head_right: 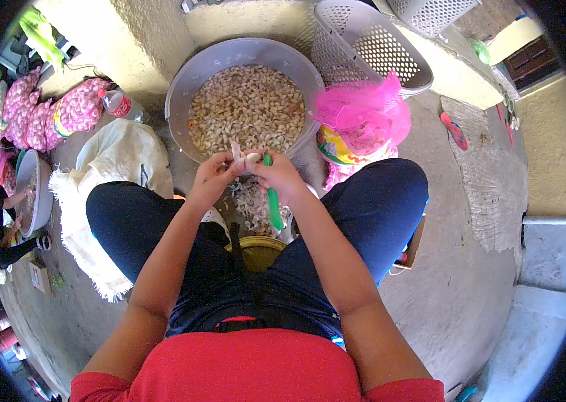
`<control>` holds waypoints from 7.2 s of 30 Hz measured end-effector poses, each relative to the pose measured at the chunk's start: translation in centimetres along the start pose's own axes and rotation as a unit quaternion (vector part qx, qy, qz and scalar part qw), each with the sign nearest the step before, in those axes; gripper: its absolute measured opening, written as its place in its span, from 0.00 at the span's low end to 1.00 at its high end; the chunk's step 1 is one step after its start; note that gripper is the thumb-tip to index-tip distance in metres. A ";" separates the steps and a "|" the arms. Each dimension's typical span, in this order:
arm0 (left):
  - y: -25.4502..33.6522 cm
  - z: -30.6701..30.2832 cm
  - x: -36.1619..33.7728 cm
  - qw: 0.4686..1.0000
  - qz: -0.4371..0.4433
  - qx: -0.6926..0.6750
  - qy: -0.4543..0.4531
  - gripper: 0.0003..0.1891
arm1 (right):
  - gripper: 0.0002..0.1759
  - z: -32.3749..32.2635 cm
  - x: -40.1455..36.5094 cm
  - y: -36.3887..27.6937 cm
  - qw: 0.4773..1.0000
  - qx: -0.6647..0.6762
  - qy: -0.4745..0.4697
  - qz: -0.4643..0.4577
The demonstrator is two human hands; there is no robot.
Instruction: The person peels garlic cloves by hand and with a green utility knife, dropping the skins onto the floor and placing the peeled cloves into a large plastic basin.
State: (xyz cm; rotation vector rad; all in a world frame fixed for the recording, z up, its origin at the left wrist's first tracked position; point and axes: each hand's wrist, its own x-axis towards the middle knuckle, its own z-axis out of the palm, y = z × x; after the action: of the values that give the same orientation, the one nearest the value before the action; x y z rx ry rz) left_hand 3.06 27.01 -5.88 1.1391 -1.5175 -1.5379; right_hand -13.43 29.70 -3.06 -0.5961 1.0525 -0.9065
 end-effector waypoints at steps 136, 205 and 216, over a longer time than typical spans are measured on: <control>1.4 -0.5 -0.2 0.943 -0.056 -0.316 0.091 0.11 | 0.07 3.2 1.0 -1.3 0.757 -0.512 0.170 -0.369; 6.5 0.1 -7.2 0.857 -0.074 -0.492 -0.130 0.06 | 0.17 4.4 -8.0 -2.8 0.885 -0.399 -0.042 -0.236; 6.2 2.0 -7.6 0.858 -0.122 -0.498 -0.022 0.05 | 0.16 4.4 -8.1 -1.7 0.763 -0.554 0.102 -0.318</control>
State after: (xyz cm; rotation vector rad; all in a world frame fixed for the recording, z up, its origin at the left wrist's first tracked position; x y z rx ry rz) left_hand 3.44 34.29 1.04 0.6594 -0.4012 -2.1227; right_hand -11.57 35.75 3.83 -1.9829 1.6003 -0.8502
